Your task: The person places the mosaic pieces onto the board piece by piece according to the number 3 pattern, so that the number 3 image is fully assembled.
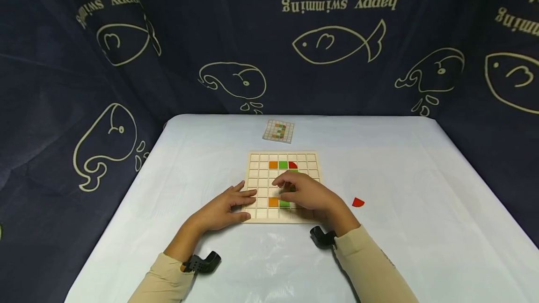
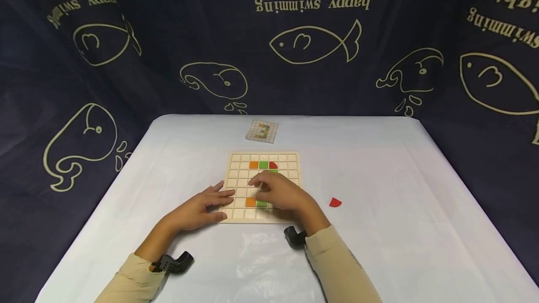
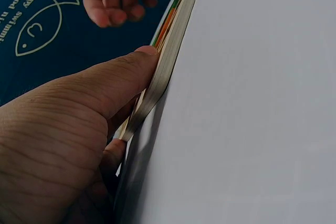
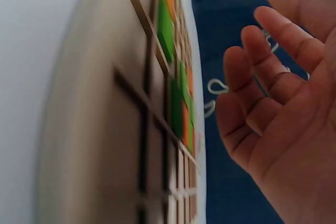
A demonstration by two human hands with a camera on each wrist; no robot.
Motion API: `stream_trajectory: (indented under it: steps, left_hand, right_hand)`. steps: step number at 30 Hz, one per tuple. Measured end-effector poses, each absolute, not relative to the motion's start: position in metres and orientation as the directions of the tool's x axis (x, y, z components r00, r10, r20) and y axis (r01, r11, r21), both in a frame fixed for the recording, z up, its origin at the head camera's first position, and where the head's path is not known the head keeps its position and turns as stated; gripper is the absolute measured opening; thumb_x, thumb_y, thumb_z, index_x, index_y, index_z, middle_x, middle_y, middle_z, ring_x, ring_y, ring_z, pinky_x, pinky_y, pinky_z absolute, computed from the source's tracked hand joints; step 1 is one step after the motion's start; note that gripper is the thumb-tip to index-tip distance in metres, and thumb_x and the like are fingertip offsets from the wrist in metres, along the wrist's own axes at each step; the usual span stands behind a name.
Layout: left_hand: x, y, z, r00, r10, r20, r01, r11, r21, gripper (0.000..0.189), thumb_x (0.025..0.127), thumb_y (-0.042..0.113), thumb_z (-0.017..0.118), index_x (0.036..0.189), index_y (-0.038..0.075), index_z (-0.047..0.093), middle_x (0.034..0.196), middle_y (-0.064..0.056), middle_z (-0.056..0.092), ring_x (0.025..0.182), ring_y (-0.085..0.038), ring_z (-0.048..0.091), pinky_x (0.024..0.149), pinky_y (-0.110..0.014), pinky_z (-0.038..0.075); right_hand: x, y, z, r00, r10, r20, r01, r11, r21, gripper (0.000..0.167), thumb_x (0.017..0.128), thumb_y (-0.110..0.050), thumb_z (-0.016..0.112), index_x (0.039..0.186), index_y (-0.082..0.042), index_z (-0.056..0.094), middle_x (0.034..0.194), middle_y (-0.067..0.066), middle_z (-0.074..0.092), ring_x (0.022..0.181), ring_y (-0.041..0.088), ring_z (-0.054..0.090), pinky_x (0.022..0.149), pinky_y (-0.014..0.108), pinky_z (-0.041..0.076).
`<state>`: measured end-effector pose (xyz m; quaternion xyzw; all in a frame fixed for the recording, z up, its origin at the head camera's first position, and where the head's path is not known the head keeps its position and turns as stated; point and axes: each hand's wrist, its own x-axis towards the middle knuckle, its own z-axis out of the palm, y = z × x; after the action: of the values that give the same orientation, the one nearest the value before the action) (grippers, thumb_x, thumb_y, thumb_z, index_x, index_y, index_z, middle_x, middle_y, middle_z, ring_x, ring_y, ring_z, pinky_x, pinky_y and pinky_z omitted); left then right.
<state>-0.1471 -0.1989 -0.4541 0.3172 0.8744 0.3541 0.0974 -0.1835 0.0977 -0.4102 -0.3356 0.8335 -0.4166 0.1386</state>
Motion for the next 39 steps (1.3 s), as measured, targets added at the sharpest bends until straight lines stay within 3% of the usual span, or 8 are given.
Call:
stream_trajectory:
  steps: [6,13,17,20,24,28,33,39]
  left_hand:
    - [-0.147,-0.200,-0.454,-0.775,0.628,0.066,0.500,0.546,0.673,0.049,0.093,0.028,0.072,0.136,0.008,0.062,0.150,0.001,0.047,0.149,-0.033,0.017,0.118,-0.057,0.011]
    - [-0.147,-0.200,-0.456,-0.775,0.629,0.062,0.499,0.549,0.671,0.050,0.093,0.029,0.072,0.137,0.008,0.061,0.151,0.001,0.047,0.149,-0.032,0.017,0.118,-0.057,0.011]
    - [-0.148,-0.199,-0.455,-0.777,0.627,0.058,0.496,0.553,0.670,0.050,0.093,0.030,0.072,0.137,0.009,0.061,0.151,0.001,0.047,0.149,-0.032,0.017,0.118,-0.058,0.011]
    - [-0.147,-0.198,-0.453,-0.781,0.623,0.053,0.490,0.558,0.670,0.050,0.092,0.029,0.072,0.136,0.009,0.062,0.151,0.002,0.046,0.149,-0.032,0.017,0.119,-0.057,0.011]
    - [-0.147,-0.197,-0.451,-0.781,0.623,0.047,0.486,0.559,0.672,0.050,0.092,0.028,0.073,0.136,0.008,0.062,0.151,0.002,0.046,0.149,-0.032,0.016,0.119,-0.057,0.011]
    - [-0.147,-0.198,-0.452,-0.780,0.624,0.048,0.487,0.558,0.673,0.049,0.092,0.028,0.073,0.136,0.008,0.062,0.150,0.001,0.047,0.149,-0.032,0.017,0.118,-0.057,0.012]
    - [-0.148,-0.198,-0.452,-0.774,0.630,0.053,0.494,0.550,0.674,0.050,0.092,0.028,0.073,0.136,0.007,0.062,0.150,0.000,0.047,0.149,-0.033,0.017,0.118,-0.058,0.011]
    - [-0.148,-0.199,-0.453,-0.774,0.631,0.054,0.497,0.551,0.671,0.050,0.092,0.028,0.073,0.136,0.007,0.062,0.150,0.001,0.047,0.149,-0.032,0.017,0.119,-0.057,0.011]
  right_hand:
    - [-0.184,0.125,-0.400,-0.790,-0.609,0.073,-0.392,0.409,-0.824,0.030,0.093,-0.010,0.069,0.121,-0.003,0.064,0.115,0.014,0.062,0.099,0.023,0.054,0.083,0.039,0.049]
    - [-0.184,0.169,-0.400,-0.863,-0.503,0.036,-0.316,0.484,-0.816,0.032,0.093,-0.012,0.070,0.123,-0.005,0.064,0.119,0.014,0.061,0.101,0.025,0.054,0.080,0.039,0.048]
    - [-0.181,0.198,-0.401,-0.900,-0.432,-0.055,-0.206,0.533,-0.821,0.034,0.093,-0.016,0.071,0.126,-0.008,0.062,0.119,0.015,0.059,0.087,0.028,0.056,0.056,0.036,0.050]
    - [-0.180,0.219,-0.402,-0.911,-0.397,-0.113,-0.131,0.536,-0.834,0.036,0.094,-0.017,0.070,0.128,-0.008,0.060,0.121,0.018,0.056,0.075,0.033,0.057,0.047,0.040,0.051]
    - [-0.177,0.241,-0.406,-0.918,-0.387,-0.091,-0.155,0.558,-0.815,0.038,0.094,-0.017,0.070,0.128,-0.005,0.060,0.125,0.018,0.056,0.089,0.031,0.059,0.067,0.038,0.055]
    - [-0.174,0.255,-0.411,-0.920,-0.388,-0.059,-0.203,0.599,-0.775,0.037,0.094,-0.019,0.070,0.127,-0.004,0.061,0.123,0.015,0.060,0.107,0.027,0.054,0.083,0.036,0.049]
    - [-0.169,0.267,-0.418,-0.917,-0.391,-0.078,-0.200,0.620,-0.759,0.037,0.094,-0.019,0.069,0.127,-0.004,0.061,0.120,0.012,0.061,0.107,0.026,0.054,0.087,0.036,0.047]
    - [-0.168,0.275,-0.427,-0.902,-0.413,-0.126,-0.174,0.614,-0.769,0.037,0.093,-0.014,0.069,0.127,-0.001,0.060,0.110,0.008,0.063,0.096,0.022,0.054,0.077,0.026,0.048]
